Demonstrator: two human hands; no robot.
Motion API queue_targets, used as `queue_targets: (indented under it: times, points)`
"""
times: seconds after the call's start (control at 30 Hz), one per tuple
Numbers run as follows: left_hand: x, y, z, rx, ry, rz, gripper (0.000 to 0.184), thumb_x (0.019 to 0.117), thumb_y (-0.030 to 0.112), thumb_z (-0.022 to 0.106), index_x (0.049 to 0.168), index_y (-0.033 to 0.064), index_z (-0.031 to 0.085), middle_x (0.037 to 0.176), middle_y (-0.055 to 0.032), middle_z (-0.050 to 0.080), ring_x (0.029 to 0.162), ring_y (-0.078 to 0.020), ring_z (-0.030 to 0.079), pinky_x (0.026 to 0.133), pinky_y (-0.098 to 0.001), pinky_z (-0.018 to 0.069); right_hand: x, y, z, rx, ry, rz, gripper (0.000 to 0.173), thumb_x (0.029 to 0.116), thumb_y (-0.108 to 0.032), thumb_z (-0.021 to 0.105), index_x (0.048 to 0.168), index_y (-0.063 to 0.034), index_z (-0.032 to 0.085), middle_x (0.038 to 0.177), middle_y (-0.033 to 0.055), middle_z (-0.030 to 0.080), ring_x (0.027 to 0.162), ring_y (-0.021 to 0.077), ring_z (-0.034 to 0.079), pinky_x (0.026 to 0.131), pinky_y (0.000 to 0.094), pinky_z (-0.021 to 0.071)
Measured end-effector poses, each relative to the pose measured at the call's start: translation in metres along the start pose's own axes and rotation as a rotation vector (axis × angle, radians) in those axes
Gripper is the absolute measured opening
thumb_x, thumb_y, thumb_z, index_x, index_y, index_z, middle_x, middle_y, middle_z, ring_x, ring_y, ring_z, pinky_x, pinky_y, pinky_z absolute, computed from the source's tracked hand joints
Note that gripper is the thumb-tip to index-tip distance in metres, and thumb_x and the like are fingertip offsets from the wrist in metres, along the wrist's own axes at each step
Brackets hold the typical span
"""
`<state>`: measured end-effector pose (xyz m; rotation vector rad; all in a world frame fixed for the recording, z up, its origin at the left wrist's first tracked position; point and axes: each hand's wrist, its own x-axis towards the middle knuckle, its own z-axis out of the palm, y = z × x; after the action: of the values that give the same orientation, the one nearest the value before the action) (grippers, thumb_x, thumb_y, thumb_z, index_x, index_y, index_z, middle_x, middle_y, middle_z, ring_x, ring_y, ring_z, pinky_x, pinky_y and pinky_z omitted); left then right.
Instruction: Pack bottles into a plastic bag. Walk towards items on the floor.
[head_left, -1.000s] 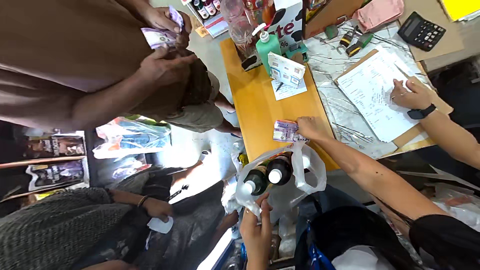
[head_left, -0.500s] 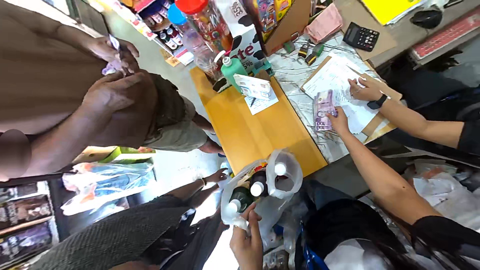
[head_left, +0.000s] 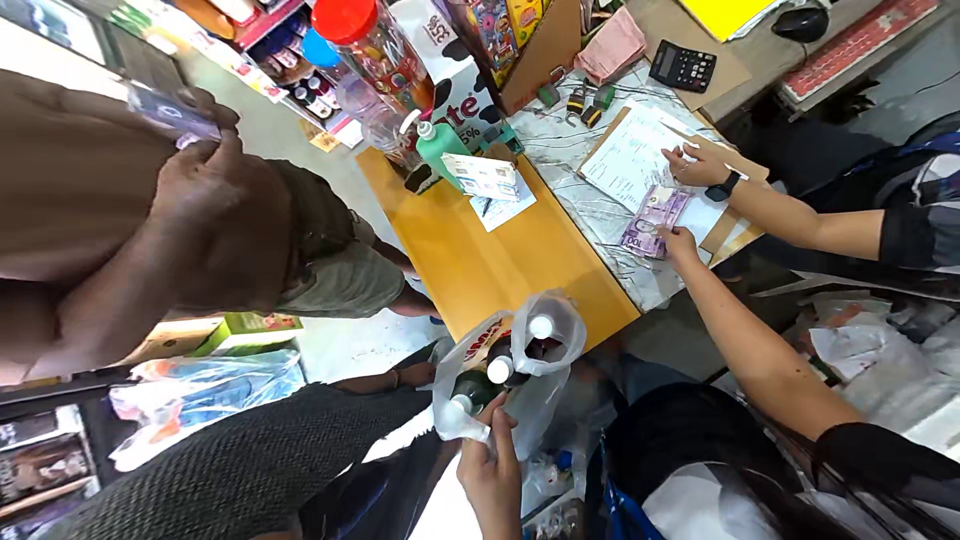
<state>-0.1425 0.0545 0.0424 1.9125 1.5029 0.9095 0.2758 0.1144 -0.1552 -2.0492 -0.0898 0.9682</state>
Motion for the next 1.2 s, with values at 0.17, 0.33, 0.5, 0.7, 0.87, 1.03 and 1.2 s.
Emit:
queue_targets:
  times: [0.17, 0.33, 0.5, 0.7, 0.87, 1.03, 1.2]
  points:
    - [-0.002, -0.004, -0.002, 0.003, -0.005, -0.001, 0.032, 0.1038, 0.018, 0.051, 0.109, -0.0070, 0.070, 0.082, 0.0005, 0.071, 0.074, 0.0086, 0.062, 0.073, -0.0088, 0.0512, -0.006, 0.000, -0.007, -0.093, -0.065, 0.097, 0.058, 0.1090, -0.037, 0.048, 0.141, 0.0106, 0.048, 0.136, 0.0336, 0.056, 0.122, 0.0406, 0.060, 0.103, 0.0499, 0.0487]
    - [-0.001, -0.007, -0.003, -0.015, 0.000, -0.002, 0.033, 0.1042, 0.019, 0.051, 0.109, -0.0061, 0.071, 0.082, -0.0006, 0.071, 0.073, 0.0075, 0.062, 0.072, -0.0097, 0.0511, -0.045, -0.013, -0.028, -0.457, -0.261, -0.051, 0.062, 0.1036, -0.034, 0.060, 0.143, 0.0124, 0.045, 0.137, 0.0361, 0.055, 0.127, 0.0470, 0.055, 0.108, 0.0578, 0.0422]
    - [0.006, -0.006, -0.008, 0.019, 0.020, 0.011, 0.026, 0.1022, 0.013, 0.056, 0.111, -0.0044, 0.073, 0.094, -0.0117, 0.075, 0.082, -0.0128, 0.071, 0.082, -0.0300, 0.0584, -0.121, -0.062, -0.020, -0.435, -0.751, -0.315, 0.048, 0.1079, -0.025, 0.053, 0.143, 0.0061, 0.046, 0.135, 0.0266, 0.059, 0.120, 0.0333, 0.063, 0.101, 0.0457, 0.0505]
    - [0.003, -0.014, -0.016, -0.020, 0.095, 0.013, 0.029, 0.1004, 0.021, 0.061, 0.112, -0.0022, 0.074, 0.111, -0.0149, 0.075, 0.105, -0.0253, 0.070, 0.099, -0.0439, 0.0529, -0.188, -0.096, 0.004, -0.595, -1.125, -0.732, 0.096, 0.0831, -0.038, 0.080, 0.158, -0.0065, 0.030, 0.157, 0.0177, 0.044, 0.140, 0.0323, 0.048, 0.109, 0.0486, 0.0465]
    - [-0.021, -0.037, -0.027, -0.112, 0.283, 0.040, 0.056, 0.1093, 0.040, 0.039, 0.104, -0.0050, 0.072, 0.104, -0.0168, 0.074, 0.104, -0.0226, 0.067, 0.100, -0.0401, 0.0490, -0.205, -0.081, 0.034, -0.593, -1.128, -0.815, 0.107, 0.0750, -0.031, 0.087, 0.159, -0.0019, 0.027, 0.157, 0.0276, 0.037, 0.143, 0.0339, 0.043, 0.117, 0.0476, 0.0394]
    - [-0.046, -0.076, -0.010, -0.303, 0.493, -0.362, 0.048, 0.1103, 0.021, 0.029, 0.121, -0.0128, 0.061, 0.115, -0.0207, 0.066, 0.107, -0.0193, 0.064, 0.096, -0.0336, 0.0520, -0.203, -0.069, 0.048, -0.589, -1.057, -0.871, 0.100, 0.0762, -0.038, 0.087, 0.154, 0.0001, 0.037, 0.154, 0.0257, 0.042, 0.142, 0.0313, 0.044, 0.117, 0.0445, 0.0393]
    - [-0.054, -0.100, 0.025, -0.422, 0.216, -0.557, 0.052, 0.1005, 0.009, 0.046, 0.148, -0.0112, 0.040, 0.149, -0.0311, 0.045, 0.135, -0.0325, 0.052, 0.110, -0.0414, 0.0458, -0.200, -0.069, 0.053, -0.603, -0.999, -0.926, 0.077, 0.0838, -0.028, 0.080, 0.145, 0.0038, 0.048, 0.145, 0.0277, 0.051, 0.135, 0.0340, 0.051, 0.114, 0.0484, 0.0421]
